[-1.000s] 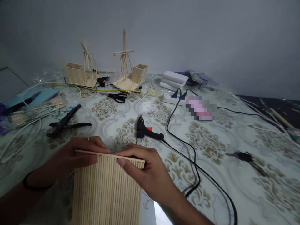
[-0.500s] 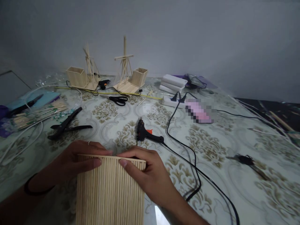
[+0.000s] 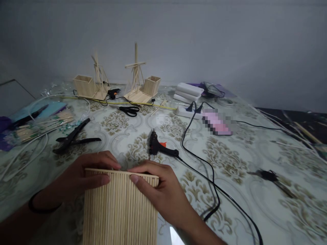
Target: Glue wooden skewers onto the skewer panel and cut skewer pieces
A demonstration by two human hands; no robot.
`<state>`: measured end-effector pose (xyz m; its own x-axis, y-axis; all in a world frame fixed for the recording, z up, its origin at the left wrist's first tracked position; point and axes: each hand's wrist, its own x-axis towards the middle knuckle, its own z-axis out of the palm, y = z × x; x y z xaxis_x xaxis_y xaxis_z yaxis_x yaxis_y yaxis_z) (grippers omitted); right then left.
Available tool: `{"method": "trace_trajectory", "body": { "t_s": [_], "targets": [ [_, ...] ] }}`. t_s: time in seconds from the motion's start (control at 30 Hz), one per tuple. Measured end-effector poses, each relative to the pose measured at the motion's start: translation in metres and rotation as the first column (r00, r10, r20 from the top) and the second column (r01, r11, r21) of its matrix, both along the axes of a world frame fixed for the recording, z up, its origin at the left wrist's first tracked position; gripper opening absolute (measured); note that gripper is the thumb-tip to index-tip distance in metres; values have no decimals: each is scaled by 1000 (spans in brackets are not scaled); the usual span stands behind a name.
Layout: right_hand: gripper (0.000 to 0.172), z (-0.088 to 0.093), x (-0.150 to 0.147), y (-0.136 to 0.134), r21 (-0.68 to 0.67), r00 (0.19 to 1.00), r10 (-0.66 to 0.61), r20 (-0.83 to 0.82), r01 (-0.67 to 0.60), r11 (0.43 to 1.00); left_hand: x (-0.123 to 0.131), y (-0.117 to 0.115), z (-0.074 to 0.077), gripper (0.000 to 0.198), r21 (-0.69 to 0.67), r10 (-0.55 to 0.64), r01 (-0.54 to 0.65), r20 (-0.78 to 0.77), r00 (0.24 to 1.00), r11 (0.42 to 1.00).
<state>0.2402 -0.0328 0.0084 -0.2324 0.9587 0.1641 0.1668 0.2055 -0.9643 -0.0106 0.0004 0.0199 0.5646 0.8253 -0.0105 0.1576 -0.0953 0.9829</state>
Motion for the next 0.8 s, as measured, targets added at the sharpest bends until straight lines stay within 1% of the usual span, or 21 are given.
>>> {"method": "trace_trajectory", "body": {
  "t_s": [0.1,0.23,0.4,0.5,0.6,0.7,0.8],
  "targets": [
    [12,1,-1,0,27,1000,13,15,-13,1000,2,-1,3,19,-16,-25,26,43,999,1000],
    [12,1,-1,1,45,1000,12,17,-12,999,3,0,5,17,-56,-32,35,54,998,998],
    [12,-1,-1,0,85,1000,-10,16,8,996,3,1,4,20,-85,-58,66,92,994,994],
    [11,-3,-1,-1,104,999,-53,3,53,993,4,-1,1,21,-161,-41,60,120,992,985],
    [11,-2,-1,-1,112,998,-70,-6,70,991,5,-3,-1,20,-235,3,30,138,990,972],
    [12,-1,-2,-1,106,999,-54,-7,55,993,7,-4,-2,19,-265,34,3,136,990,964],
    [13,-2,-2,0,104,999,-34,-5,35,994,7,-4,-1,18,-271,34,-1,118,992,963]
  ]
}}
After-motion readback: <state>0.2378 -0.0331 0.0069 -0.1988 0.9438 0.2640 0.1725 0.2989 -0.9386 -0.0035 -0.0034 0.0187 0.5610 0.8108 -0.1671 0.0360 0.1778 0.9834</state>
